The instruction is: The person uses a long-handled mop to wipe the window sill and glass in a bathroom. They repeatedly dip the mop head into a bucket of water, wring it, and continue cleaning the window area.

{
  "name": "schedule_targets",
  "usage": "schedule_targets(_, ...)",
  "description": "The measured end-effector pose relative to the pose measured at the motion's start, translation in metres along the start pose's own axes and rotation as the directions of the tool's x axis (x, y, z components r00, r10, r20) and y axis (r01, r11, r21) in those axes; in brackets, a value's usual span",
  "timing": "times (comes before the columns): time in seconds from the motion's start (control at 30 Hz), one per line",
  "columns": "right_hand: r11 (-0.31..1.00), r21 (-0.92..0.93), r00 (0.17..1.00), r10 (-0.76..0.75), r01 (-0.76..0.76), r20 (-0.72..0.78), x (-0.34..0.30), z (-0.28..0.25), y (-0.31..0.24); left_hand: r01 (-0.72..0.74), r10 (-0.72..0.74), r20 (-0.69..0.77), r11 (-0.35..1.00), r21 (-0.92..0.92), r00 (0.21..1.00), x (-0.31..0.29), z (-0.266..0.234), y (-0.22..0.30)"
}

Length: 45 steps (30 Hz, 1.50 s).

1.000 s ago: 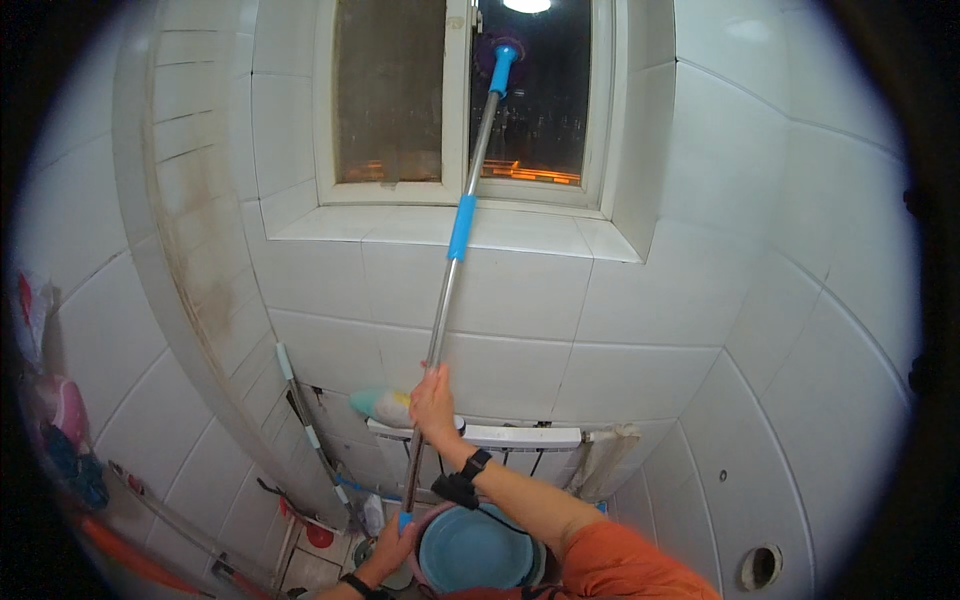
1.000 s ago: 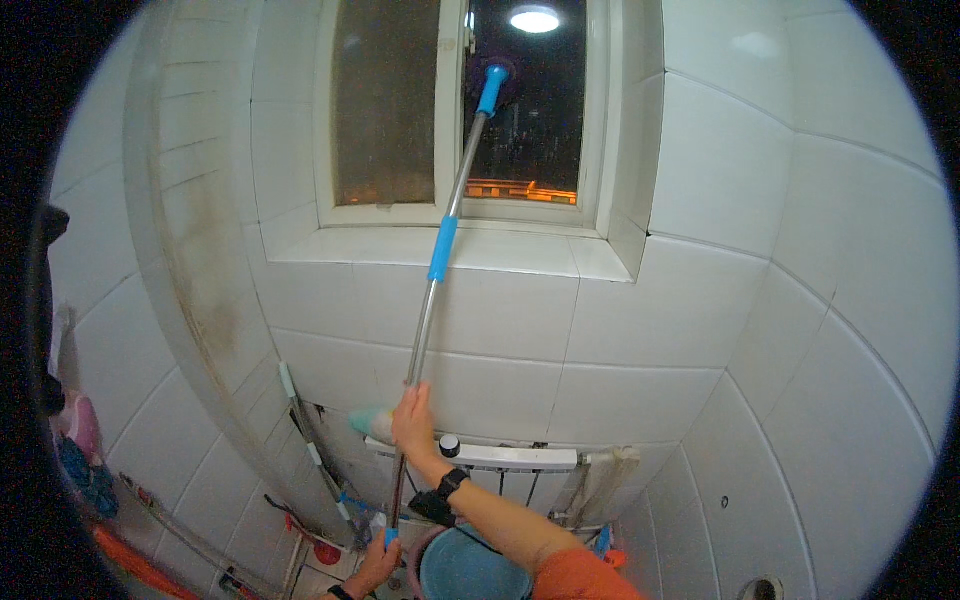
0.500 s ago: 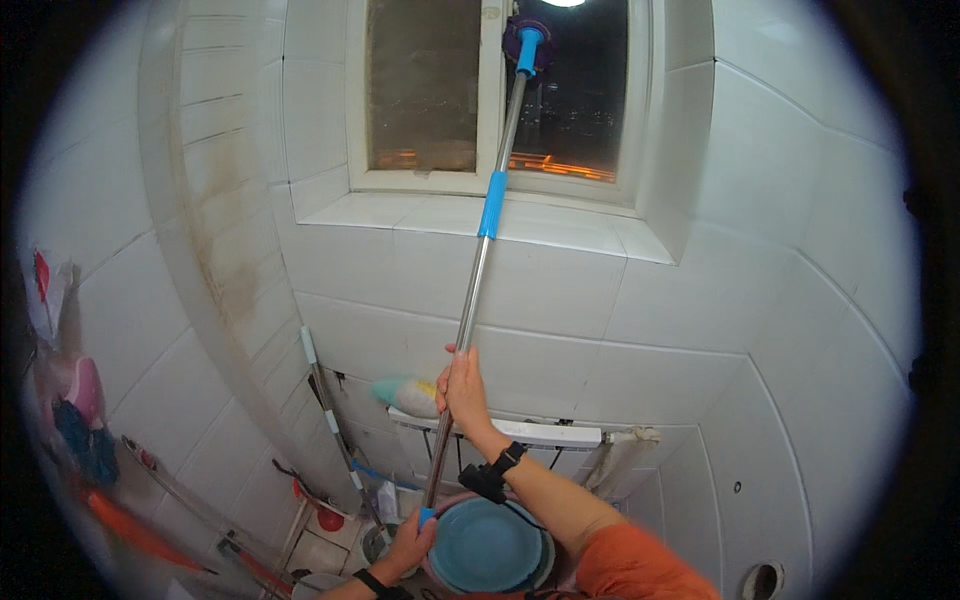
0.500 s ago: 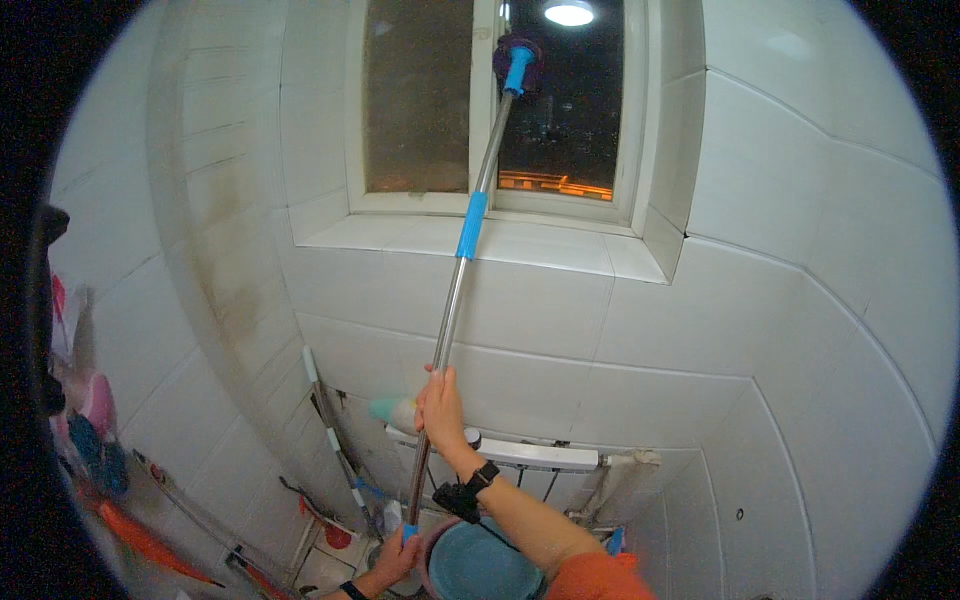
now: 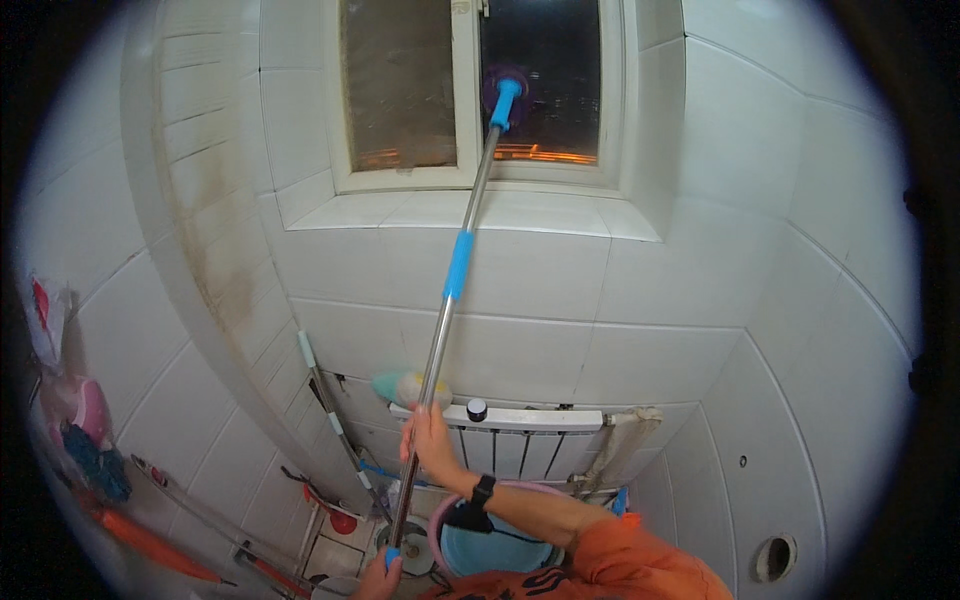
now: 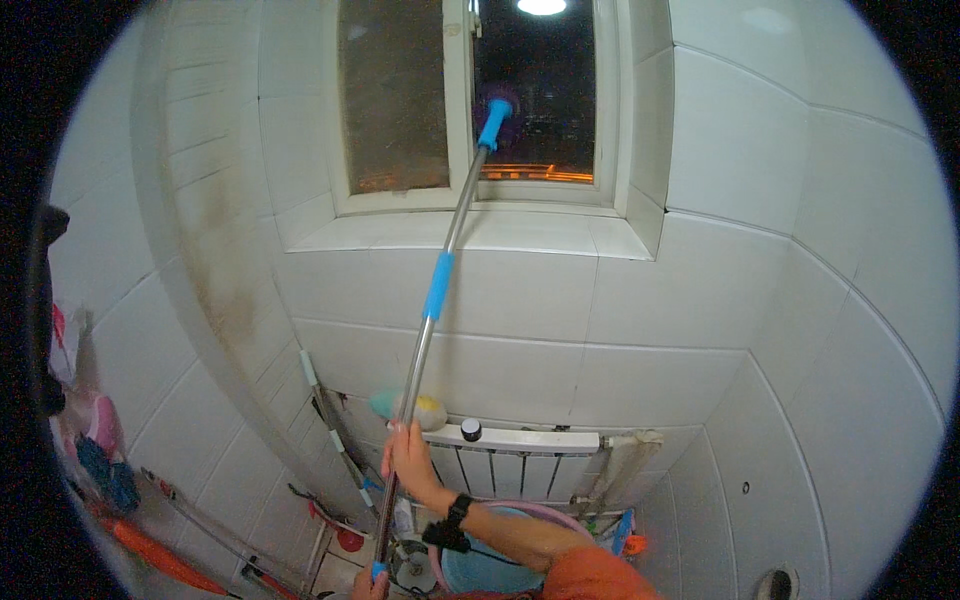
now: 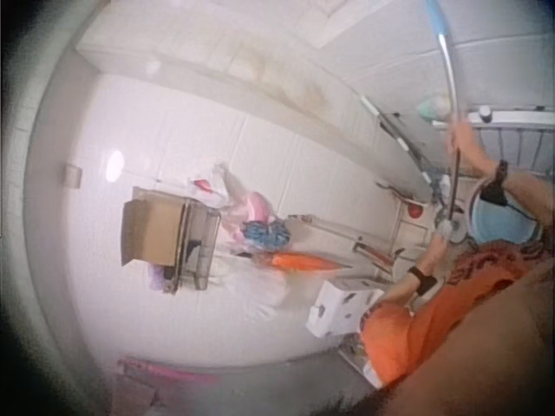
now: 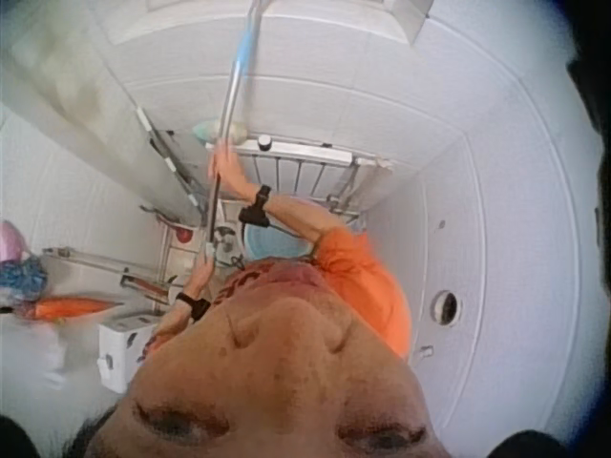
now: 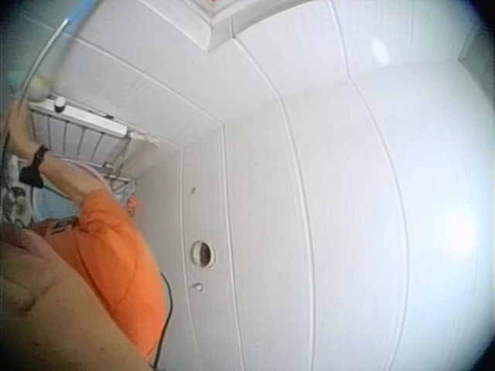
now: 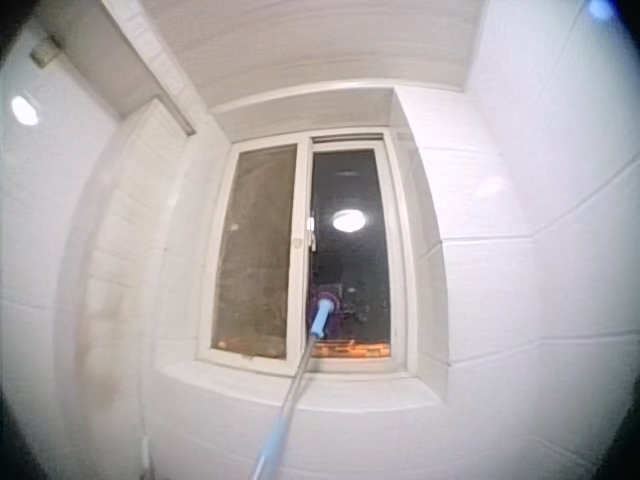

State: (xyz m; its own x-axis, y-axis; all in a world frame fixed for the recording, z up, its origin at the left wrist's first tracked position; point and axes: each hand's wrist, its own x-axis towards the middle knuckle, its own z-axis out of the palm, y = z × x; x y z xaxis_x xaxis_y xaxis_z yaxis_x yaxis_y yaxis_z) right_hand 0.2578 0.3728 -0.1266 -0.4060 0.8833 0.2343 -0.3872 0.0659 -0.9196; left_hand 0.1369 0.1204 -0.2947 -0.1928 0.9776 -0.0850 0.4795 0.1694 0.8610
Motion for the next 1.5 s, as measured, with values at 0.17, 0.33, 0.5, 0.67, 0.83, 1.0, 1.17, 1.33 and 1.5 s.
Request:
schedule_targets(0.17, 0.943, -0.203, 0.959, -0.279, 0.263, -0.051, 0.086, -0.017, -0.107, -0.271, 0.265, -0.167, 0.962, -0.016, 0.950, 0.083, -0.009, 0.112)
schedule_targets(0.33, 0.897, -0.173, 0.901, -0.424, 0.406, -0.088, 0.145, -0.051, -0.180, -0.343, 0.342, -0.049, 0.904, -0.254, 0.938, 0.149, -0.006, 0.188)
schedule_targets(0.5, 0.947, -0.246, 0.960, -0.244, 0.206, -0.137, 0.088, -0.047, -0.087, -0.283, 0.283, -0.057, 0.959, 0.018, 0.957, 0.113, -0.001, 0.106)
schedule_targets(0.67, 0.994, -0.105, 0.999, -0.036, 0.032, -0.036, 0.001, -0.016, 0.005, -0.050, 0.044, 0.057, 0.994, 0.102, 0.997, 0.016, -0.008, -0.024)
schedule_targets(0.83, 0.994, -0.072, 0.997, -0.078, 0.078, -0.002, 0.006, -0.005, -0.010, -0.073, 0.069, 0.026, 0.971, 0.227, 0.997, -0.002, -0.027, -0.009)
schedule_targets(1.0, 0.950, -0.161, 0.958, -0.279, 0.266, -0.069, 0.090, -0.025, -0.120, -0.176, 0.171, -0.053, 0.981, -0.086, 0.984, 0.080, -0.027, 0.130)
schedule_targets(1.17, 0.883, -0.187, 0.900, -0.435, 0.429, 0.010, 0.141, -0.037, -0.198, -0.194, 0.212, 0.018, 0.924, -0.328, 0.977, 0.127, -0.014, 0.195)
schedule_targets(1.33, 0.961, -0.258, 0.991, -0.118, 0.098, -0.066, 0.071, -0.019, -0.095, -0.142, 0.154, 0.043, 0.968, -0.207, 0.987, 0.076, -0.014, 0.098)
schedule_targets(1.5, 0.991, -0.119, 0.997, -0.071, 0.069, -0.016, 0.019, -0.009, -0.020, -0.229, 0.218, 0.075, 0.946, 0.227, 0.973, 0.024, -0.017, 0.009)
